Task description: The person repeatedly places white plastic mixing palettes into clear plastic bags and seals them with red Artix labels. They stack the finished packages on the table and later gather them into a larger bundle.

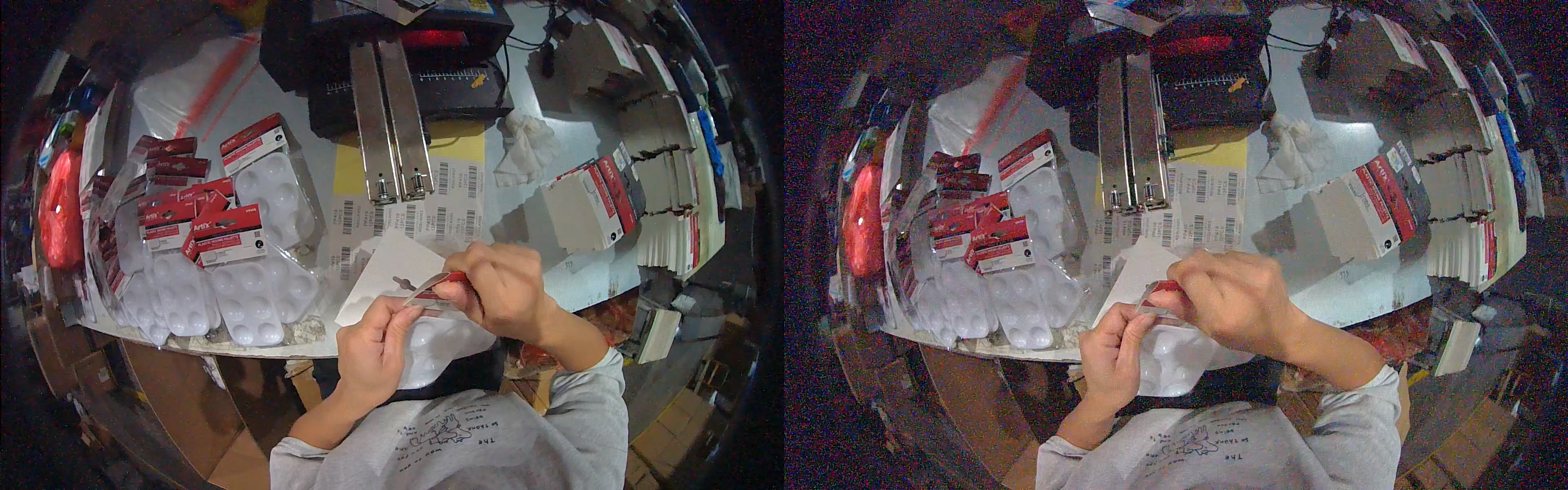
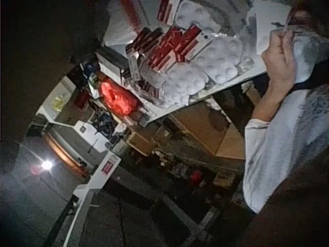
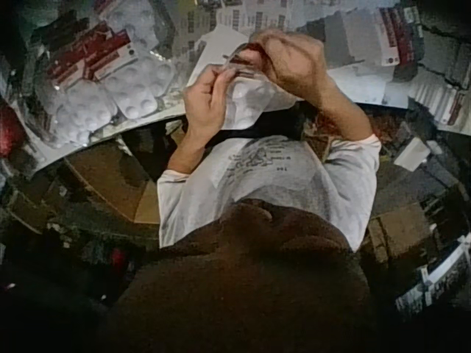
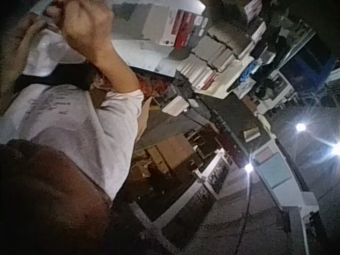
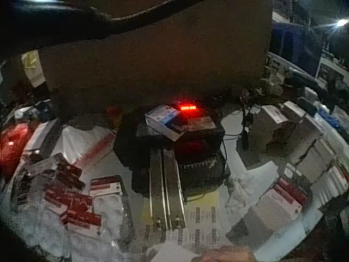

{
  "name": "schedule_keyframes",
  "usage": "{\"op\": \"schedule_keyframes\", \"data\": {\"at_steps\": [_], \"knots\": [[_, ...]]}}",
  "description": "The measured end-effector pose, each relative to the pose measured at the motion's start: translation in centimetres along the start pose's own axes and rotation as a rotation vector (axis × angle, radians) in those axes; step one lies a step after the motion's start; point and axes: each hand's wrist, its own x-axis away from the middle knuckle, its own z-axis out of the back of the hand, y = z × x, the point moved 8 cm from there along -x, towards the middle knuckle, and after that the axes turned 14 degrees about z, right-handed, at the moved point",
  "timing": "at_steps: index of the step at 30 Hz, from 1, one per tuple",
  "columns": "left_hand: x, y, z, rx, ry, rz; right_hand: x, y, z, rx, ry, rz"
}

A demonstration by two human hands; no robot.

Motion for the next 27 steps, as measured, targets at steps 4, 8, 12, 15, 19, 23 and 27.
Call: {"op": "schedule_keyframes", "data": {"at_steps": [4,8,12,15,19,23,27], "knots": [[-0.1,0.1,-0.2,0.024,0.03,-0.057,0.2,-0.1,-0.2,0.009,-0.026,0.046],[-0.1,0.2,-0.4,0.054,0.049,-0.11,0.2,0.7,-0.9,0.018,-0.136,0.021],[-0.1,-0.1,-0.2,0.013,0.068,-0.141,-0.2,1.9,-0.4,-0.034,-0.146,0.014],[-0.8,-2.2,1.9,0.248,0.267,-0.015,2.2,5.6,0.2,-0.258,-0.08,-0.468],[-1.7,-4.1,2.1,0.419,0.302,0.064,7.2,5.2,-3.0,-0.867,-0.199,-0.952],[-2.4,-4.7,1.3,0.464,0.277,0.092,8.6,5.0,-3.9,-0.972,-0.07,-1.025],[-1.8,-4.4,2.0,0.328,0.322,0.111,8.0,4.6,-3.8,-0.939,-0.071,-0.967]]}}
